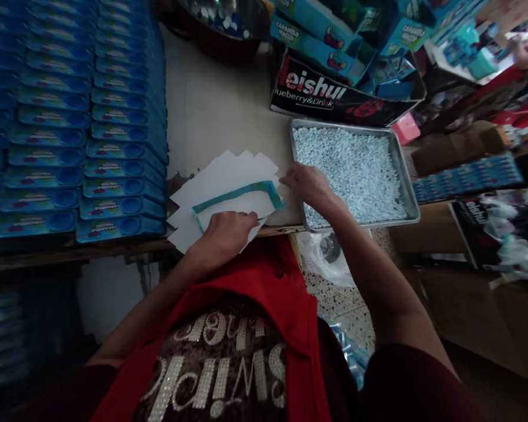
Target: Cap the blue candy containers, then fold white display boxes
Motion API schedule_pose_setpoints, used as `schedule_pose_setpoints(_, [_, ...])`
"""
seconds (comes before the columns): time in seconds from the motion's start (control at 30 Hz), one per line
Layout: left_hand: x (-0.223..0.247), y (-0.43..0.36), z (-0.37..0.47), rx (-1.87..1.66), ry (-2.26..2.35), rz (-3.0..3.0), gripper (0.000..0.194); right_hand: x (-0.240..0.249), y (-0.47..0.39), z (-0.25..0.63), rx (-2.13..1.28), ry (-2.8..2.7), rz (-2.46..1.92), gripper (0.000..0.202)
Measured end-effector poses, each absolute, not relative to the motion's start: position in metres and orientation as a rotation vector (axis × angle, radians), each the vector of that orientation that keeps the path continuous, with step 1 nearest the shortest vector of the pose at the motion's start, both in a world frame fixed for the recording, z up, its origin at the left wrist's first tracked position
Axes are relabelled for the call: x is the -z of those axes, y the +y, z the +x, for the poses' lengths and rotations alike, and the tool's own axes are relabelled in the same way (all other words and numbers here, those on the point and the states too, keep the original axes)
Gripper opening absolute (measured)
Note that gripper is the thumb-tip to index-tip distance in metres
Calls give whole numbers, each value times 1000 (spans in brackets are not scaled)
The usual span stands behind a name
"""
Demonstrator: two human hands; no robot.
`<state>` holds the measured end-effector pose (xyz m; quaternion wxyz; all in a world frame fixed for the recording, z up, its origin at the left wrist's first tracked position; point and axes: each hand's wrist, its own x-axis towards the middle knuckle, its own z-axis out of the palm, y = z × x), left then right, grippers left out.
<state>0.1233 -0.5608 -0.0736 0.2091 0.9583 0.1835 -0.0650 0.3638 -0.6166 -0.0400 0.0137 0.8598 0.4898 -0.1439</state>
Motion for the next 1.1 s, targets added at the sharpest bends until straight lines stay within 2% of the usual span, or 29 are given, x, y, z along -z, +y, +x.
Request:
schedule_pose_setpoints(0.1, [78,-546,126,246,545,2620,35,48,-666,360,-209,2030,2716,30])
schedule_pose_setpoints(0.2, [81,-521,132,260,575,2495,32,85,-700,345,-421,2615,2274,34])
schedule_pose_setpoints(0.27, [85,-506,135,272,593,2375,27,114,-705,334,-337,2743,2056,40])
schedule_pose_setpoints(0.4, [88,-505,132,275,782,2196,23,145,-688,319,-135,2635,2133,38])
schedule_pose_setpoints(0.47, [89,-525,122,81,946,2360,29,147,-679,318,-103,2613,2160,34])
schedule_pose_setpoints(0.53, [93,-553,108,-131,1019,2639,26,145,-674,318,-92,2604,2148,32])
schedule_pose_setpoints(0.6, [103,-580,97,-193,1009,2807,27,145,-671,317,-92,2591,2125,32])
schedule_pose_setpoints(0.73, [129,-610,91,-179,1092,2845,35,146,-666,313,-109,2562,2067,29])
schedule_pose_setpoints(0.87, [134,-607,99,-148,1277,2846,41,140,-660,310,-130,2509,2027,25])
schedule_pose_setpoints(1.1, [123,-581,103,178,1188,2833,48,134,-646,305,-8,2416,2050,40])
